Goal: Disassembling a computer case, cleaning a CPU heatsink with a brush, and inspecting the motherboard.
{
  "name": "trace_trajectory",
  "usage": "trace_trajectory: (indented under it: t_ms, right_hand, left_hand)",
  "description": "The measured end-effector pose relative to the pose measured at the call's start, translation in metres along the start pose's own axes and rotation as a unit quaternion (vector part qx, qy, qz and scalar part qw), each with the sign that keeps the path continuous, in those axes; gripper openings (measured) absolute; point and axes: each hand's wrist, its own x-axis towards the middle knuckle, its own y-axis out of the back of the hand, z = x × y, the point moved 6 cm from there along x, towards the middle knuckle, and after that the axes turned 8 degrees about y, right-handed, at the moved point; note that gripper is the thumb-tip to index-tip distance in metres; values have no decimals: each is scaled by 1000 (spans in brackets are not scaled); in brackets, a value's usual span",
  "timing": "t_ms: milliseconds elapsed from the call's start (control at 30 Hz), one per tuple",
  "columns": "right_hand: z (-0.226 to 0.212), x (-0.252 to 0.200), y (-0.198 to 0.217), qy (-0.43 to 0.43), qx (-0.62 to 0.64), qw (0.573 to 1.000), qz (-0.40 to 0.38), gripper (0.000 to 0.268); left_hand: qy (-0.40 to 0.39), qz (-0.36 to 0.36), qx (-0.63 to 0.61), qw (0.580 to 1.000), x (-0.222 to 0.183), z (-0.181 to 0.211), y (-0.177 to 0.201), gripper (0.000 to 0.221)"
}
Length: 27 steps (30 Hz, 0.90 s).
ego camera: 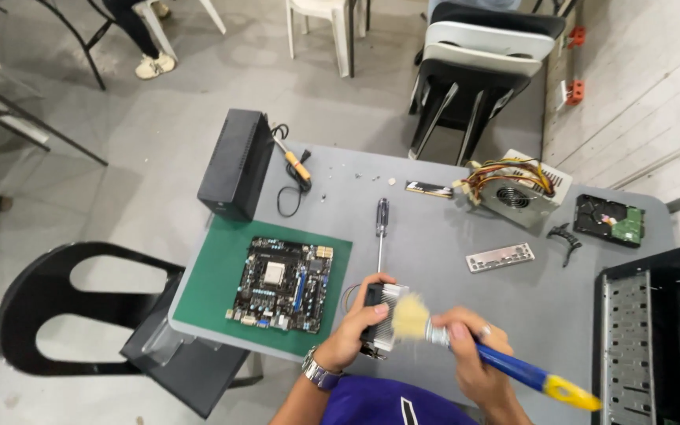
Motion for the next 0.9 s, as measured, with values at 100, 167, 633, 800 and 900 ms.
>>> trace_trajectory:
  t_ms: [100, 167, 633, 800, 900]
  right_hand:
    - [23, -2, -4, -75, 2, 997, 18, 28]
    - [47, -15, -8, -125, 352, 926, 56, 27]
    - [35, 10, -49, -89, 87, 981, -151, 23]
    - [21, 39, -84, -9, -98, 962, -256, 19]
    - [9, 44, -95, 51, -96, 966, -235, 20]
  left_hand:
    - [18, -5, -38, 999, -1, -9, 2, 47]
    - [10, -11, 99, 995, -5, -17, -1, 50]
    - [-20, 173, 43, 984, -34, -49, 54, 55]
    - [18, 219, 139, 966, -49, -30, 67, 56]
    - [39, 234, 114, 965, -57, -39, 77, 52]
